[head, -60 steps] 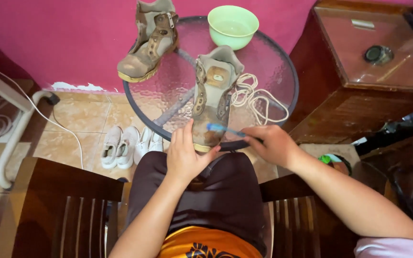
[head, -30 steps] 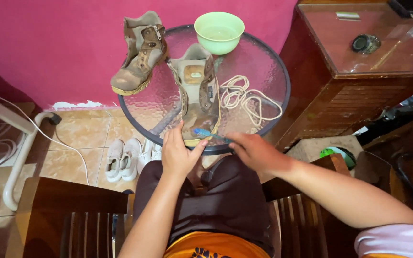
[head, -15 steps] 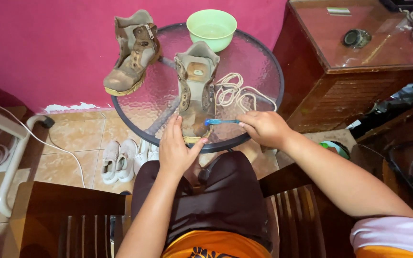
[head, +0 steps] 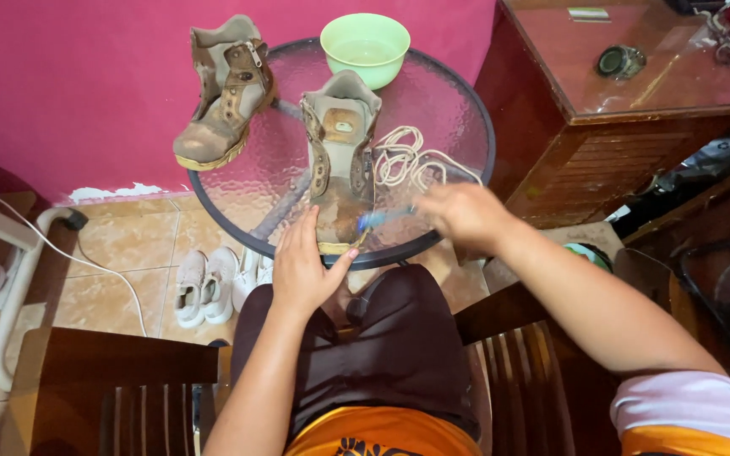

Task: The person cleans a pair of brown hiking boots using a toothbrush and water from a green bowl. They scrub the exterior of one boot thoroughly, focusing on the toe and side panels, while the other boot remains on the table.

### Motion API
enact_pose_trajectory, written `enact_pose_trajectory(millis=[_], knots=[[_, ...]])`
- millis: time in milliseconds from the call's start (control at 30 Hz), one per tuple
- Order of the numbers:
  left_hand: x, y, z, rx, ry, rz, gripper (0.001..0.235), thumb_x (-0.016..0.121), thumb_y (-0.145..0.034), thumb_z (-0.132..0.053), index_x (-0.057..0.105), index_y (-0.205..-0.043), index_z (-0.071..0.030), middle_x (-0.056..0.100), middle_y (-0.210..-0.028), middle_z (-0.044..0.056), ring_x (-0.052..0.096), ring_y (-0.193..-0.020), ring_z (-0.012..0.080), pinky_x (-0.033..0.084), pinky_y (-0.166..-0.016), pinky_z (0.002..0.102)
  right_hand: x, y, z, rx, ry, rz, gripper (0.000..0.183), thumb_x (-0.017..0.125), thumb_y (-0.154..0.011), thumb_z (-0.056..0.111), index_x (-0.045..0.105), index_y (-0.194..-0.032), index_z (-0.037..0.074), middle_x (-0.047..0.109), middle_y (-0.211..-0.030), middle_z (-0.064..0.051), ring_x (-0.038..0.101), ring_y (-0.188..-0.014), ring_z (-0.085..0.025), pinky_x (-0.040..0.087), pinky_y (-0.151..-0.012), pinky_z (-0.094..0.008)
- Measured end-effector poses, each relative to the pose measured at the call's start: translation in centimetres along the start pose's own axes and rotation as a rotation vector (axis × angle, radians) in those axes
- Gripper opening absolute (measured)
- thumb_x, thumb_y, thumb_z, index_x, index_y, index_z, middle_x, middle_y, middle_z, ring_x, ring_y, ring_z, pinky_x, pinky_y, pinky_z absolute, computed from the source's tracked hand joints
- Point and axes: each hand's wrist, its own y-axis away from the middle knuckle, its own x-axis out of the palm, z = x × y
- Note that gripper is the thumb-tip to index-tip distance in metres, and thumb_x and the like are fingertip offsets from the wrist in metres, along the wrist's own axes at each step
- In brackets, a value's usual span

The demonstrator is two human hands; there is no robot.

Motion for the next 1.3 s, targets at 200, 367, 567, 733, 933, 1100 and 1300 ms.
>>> enact_pose_trajectory(millis=[200, 367, 567, 733, 933, 1100, 1300], knots=[[0.9, 0.2, 0.9, 0.031, 0.013, -0.038, 0.094, 0.081, -0.078, -0.054, 0.048, -0.148, -0.001, 0.060, -0.135, 0.026, 0.061, -0.124, 0.0435, 0.041, -0.111, 0.055, -0.9, 0.0, 2.3, -0.063, 0.017, -0.047, 0.015, 0.051, -0.099, 0.032, 0.060, -0.107, 0.025, 0.050, -0.082, 0.000, 0.063, -0.077, -0.024, 0.054, -0.065, -0.039], [0.7, 0.2, 0.9, 0.030, 0.017, -0.042, 0.092, 0.080, -0.079, -0.055, 0.049, -0.146, 0.000, 0.062, -0.132, 0.025, 0.062, -0.122, 0.0427, 0.042, -0.111, 0.054, 0.0, 0.5, -0.7, 0.027, 0.058, -0.047, 0.021, 0.052, -0.095, 0.034, 0.061, -0.112, 0.027, 0.051, -0.083, 0.001, 0.062, -0.077, -0.024, 0.054, -0.066, -0.039], [1.0, 0.3, 0.9, 0.043, 0.006, -0.059, 0.092, 0.079, -0.079, -0.056, 0.050, -0.145, 0.000, 0.062, -0.132, 0.025, 0.063, -0.121, 0.0427, 0.042, -0.110, 0.053, 0.0, 0.3, 0.3, 0.021, 0.013, -0.057, 0.019, 0.049, -0.100, 0.035, 0.062, -0.112, 0.027, 0.051, -0.081, 0.001, 0.063, -0.075, -0.024, 0.054, -0.063, -0.039], [0.9, 0.1, 0.8, 0.040, 0.018, -0.067, 0.091, 0.078, -0.079, -0.056, 0.050, -0.145, 0.000, 0.062, -0.132, 0.024, 0.062, -0.122, 0.0419, 0.042, -0.111, 0.053, -0.7, 0.4, 0.5, 0.164, 0.057, 0.004, 0.028, 0.048, -0.098, 0.036, 0.061, -0.122, 0.033, 0.053, -0.082, 0.003, 0.065, -0.074, -0.023, 0.055, -0.062, -0.040], [0.6, 0.3, 0.4, 0.050, 0.022, -0.085, 0.092, 0.081, -0.076, -0.055, 0.051, -0.144, 0.000, 0.061, -0.133, 0.025, 0.062, -0.123, 0.0423, 0.042, -0.111, 0.054, 0.2, 0.0, 0.0, 0.324, 0.003, 0.129, 0.028, 0.050, -0.099, 0.040, 0.065, -0.122, 0.033, 0.065, -0.089, -0.001, 0.071, -0.080, -0.026, 0.059, -0.066, -0.041], [2.1, 0.0, 0.1, -0.037, -0.005, -0.199, 0.109, 0.091, -0.057, -0.056, 0.052, -0.142, -0.001, 0.065, -0.123, 0.022, 0.065, -0.115, 0.0397, 0.041, -0.111, 0.051, 0.5, -0.6, 4.8, 0.217, -0.147, 0.126, 0.038, 0.055, -0.096, 0.030, 0.059, -0.133, 0.027, 0.070, -0.091, -0.007, 0.073, -0.087, -0.031, 0.059, -0.073, -0.048], [2.7, 0.8, 0.5, -0.028, 0.028, -0.229, 0.107, 0.093, -0.051, -0.056, 0.058, -0.139, -0.005, 0.068, -0.120, 0.016, 0.067, -0.113, 0.0341, 0.042, -0.110, 0.048, -3.3, -1.9, 5.0, 0.271, -0.074, 0.162, 0.039, 0.053, -0.097, 0.035, 0.061, -0.134, 0.026, 0.072, -0.089, -0.007, 0.074, -0.082, -0.030, 0.061, -0.072, -0.047]])
